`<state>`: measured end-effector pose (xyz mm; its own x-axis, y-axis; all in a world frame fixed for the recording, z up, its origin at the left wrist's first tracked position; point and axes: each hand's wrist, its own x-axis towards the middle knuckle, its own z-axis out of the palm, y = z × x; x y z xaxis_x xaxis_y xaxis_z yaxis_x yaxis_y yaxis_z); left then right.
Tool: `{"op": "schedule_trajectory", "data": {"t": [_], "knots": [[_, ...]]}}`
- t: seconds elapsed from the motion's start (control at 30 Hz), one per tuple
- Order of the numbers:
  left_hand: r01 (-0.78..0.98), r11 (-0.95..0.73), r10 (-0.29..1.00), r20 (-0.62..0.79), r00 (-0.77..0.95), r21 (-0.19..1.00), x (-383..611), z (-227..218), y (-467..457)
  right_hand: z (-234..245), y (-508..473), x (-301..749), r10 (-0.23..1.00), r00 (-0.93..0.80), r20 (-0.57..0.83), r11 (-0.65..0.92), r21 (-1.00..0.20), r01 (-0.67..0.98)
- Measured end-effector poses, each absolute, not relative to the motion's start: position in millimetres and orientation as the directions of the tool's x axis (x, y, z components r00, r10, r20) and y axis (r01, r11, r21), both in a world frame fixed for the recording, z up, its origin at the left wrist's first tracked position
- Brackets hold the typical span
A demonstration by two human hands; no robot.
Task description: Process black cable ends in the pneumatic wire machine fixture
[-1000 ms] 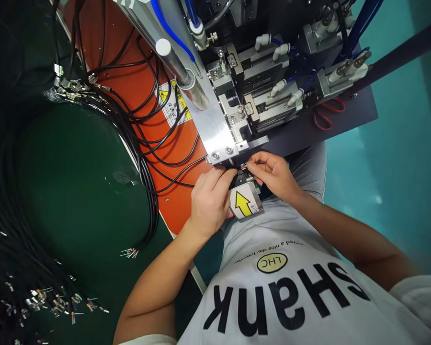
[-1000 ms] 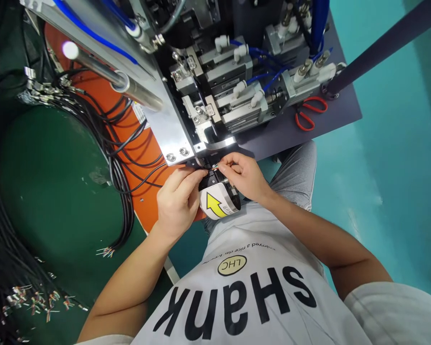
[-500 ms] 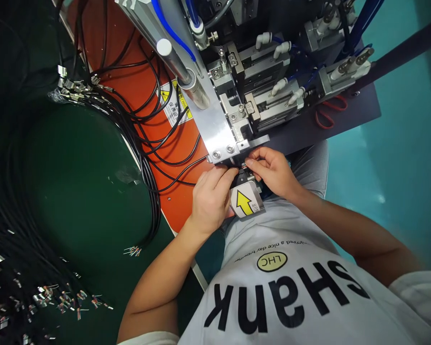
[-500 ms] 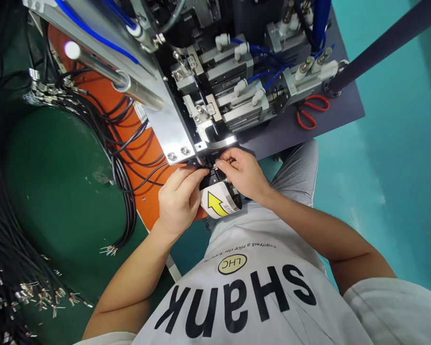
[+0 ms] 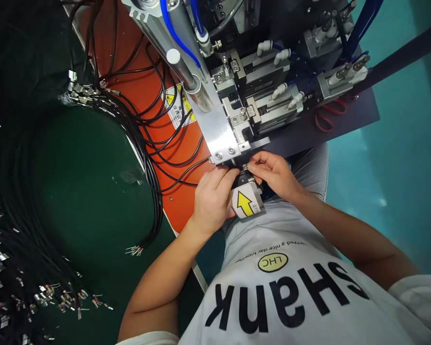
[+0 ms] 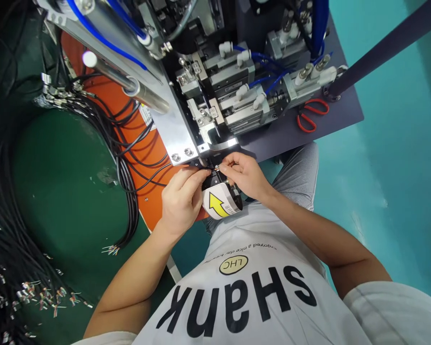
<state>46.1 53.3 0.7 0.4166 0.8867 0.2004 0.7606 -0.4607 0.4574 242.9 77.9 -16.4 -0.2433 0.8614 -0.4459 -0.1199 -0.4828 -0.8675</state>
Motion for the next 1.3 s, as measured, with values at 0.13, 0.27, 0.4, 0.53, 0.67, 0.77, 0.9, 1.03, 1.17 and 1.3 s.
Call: {"op": "schedule_trajectory", "data": {"t": [0.13,0.27,0.4,0.53,0.67,0.77,0.9,1.03,1.17,1.3], "knots": [[0.762,-0.469,0.883,0.222,0.413,0.447,47,3,54,-21,80,245,0.86,-0.263,-0.438,-0.479,-0.869,-0.12],[0.837,-0.444,0.891,0.258,0.374,0.319,50,11,50,-24,82,248,0.776,-0.325,-0.54,-0.621,-0.743,-0.249],[0.826,-0.458,0.888,0.216,0.406,0.328,51,15,46,-21,79,247,0.811,-0.255,-0.527,-0.581,-0.779,-0.236],[0.794,-0.462,0.887,0.202,0.415,0.396,51,13,46,-17,77,241,0.855,-0.214,-0.473,-0.506,-0.851,-0.143],[0.796,-0.456,0.89,0.206,0.407,0.398,52,11,47,-14,79,235,0.848,-0.179,-0.498,-0.524,-0.838,-0.151],[0.802,-0.457,0.889,0.224,0.399,0.385,54,12,46,-13,82,232,0.801,-0.188,-0.569,-0.599,-0.756,-0.262],[0.812,-0.452,0.891,0.226,0.394,0.37,54,12,44,-14,78,236,0.805,-0.204,-0.557,-0.593,-0.771,-0.233],[0.813,-0.448,0.894,0.221,0.391,0.373,54,12,44,-15,65,244,0.93,-0.148,-0.335,-0.344,-0.938,-0.04],[0.808,-0.436,0.9,0.207,0.385,0.395,54,12,44,-16,58,249,0.951,-0.141,-0.274,-0.272,-0.962,0.033],[0.802,-0.433,0.902,0.198,0.385,0.413,54,13,44,-17,64,247,0.932,-0.15,-0.331,-0.34,-0.94,-0.037]]}}
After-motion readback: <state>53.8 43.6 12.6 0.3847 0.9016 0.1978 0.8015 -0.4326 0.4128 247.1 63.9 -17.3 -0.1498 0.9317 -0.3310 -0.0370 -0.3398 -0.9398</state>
